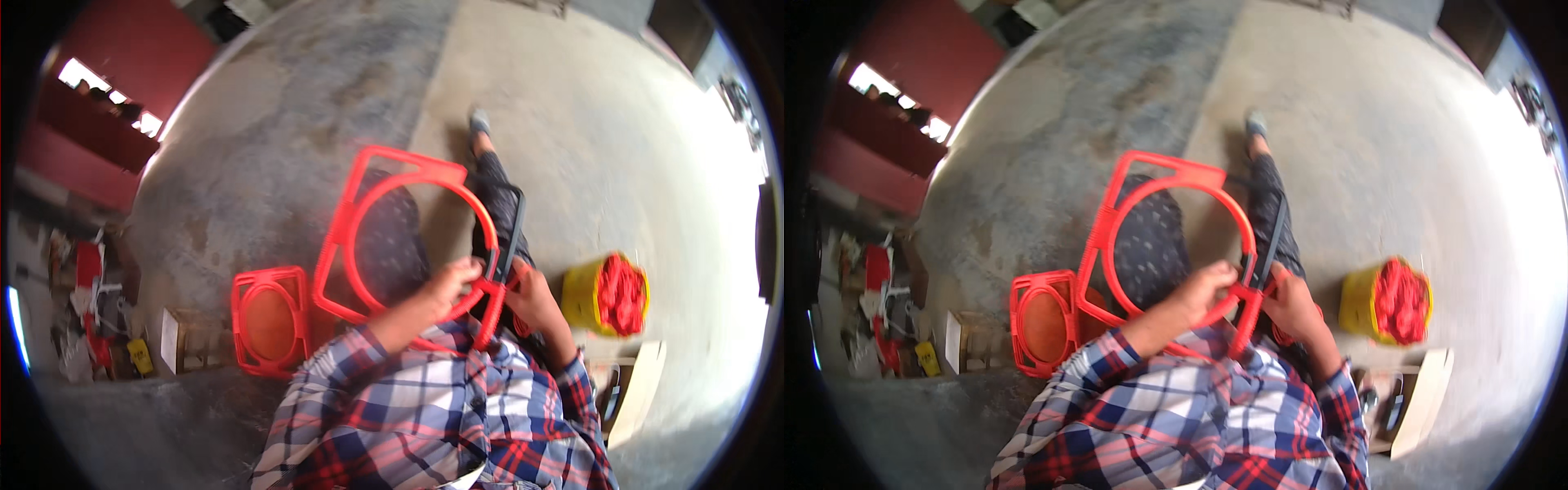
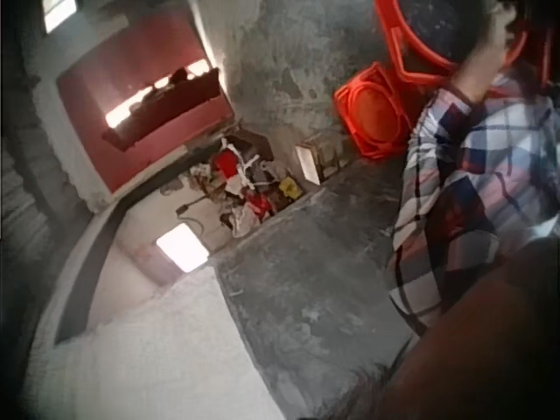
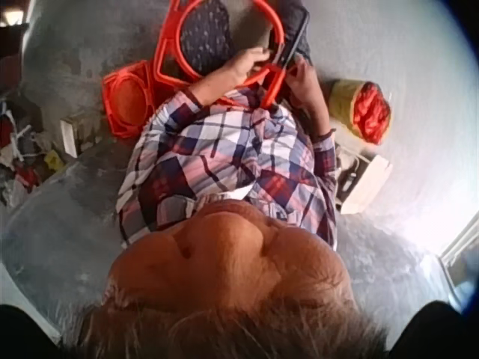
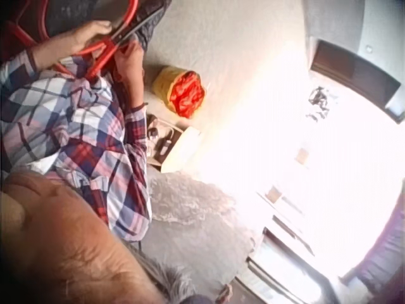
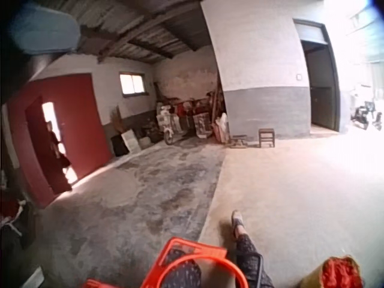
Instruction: Wrapping a red plastic furniture frame with red synthetic cord.
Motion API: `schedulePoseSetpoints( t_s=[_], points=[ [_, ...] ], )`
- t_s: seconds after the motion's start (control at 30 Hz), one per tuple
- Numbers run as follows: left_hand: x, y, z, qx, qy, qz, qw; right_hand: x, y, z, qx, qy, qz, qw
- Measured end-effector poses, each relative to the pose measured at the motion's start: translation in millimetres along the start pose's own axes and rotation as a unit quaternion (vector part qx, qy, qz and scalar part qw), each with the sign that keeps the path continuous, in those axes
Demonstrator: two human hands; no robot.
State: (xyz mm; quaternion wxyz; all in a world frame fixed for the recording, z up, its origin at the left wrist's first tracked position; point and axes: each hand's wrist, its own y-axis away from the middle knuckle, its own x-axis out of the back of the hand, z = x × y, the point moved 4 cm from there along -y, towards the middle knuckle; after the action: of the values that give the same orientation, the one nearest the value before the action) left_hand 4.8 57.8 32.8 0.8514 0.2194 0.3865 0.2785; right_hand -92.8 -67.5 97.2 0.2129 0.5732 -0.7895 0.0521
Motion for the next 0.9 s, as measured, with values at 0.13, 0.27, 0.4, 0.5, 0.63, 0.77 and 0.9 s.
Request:
schedulePoseSetpoints(
  t_s=[0.13,0.27,0.4,0.5,0.63,0.77,0.9],
  points=[
    [14.6,-9.6,-19.8,0.011,0.039,-0.034,0.999,-11.3,7.5,18.7,0.003,0.031,0.028,0.999],
    [16.9,-22.9,-15.2,-0.028,-0.001,-0.052,0.998,18.4,23.3,40.2,0.049,-0.02,0.04,0.998],
    [15.1,-41.8,-10.0,-0.059,0.029,-0.155,0.986,120.5,76.9,6.3,0.037,-0.031,0.024,0.999],
    [18.1,-37.9,2.5,-0.137,-0.113,-0.131,0.975,196.1,145.4,-55.1,0.265,-0.163,0.429,0.848],
    [-0.5,-40.7,16.6,-0.197,-0.272,-0.184,0.924,232.3,281.4,-116.4,0.561,-0.117,0.571,0.587],
    [12.8,-94.1,-1.9,0.018,-0.116,-0.249,0.961,221.1,335.2,-125.5,0.597,0.007,0.621,0.507],
    [-6.8,-63.5,18.6,-0.28,-0.478,-0.259,0.792,177.3,378.9,-138.4,0.551,0.075,0.698,0.451]
  ],
)
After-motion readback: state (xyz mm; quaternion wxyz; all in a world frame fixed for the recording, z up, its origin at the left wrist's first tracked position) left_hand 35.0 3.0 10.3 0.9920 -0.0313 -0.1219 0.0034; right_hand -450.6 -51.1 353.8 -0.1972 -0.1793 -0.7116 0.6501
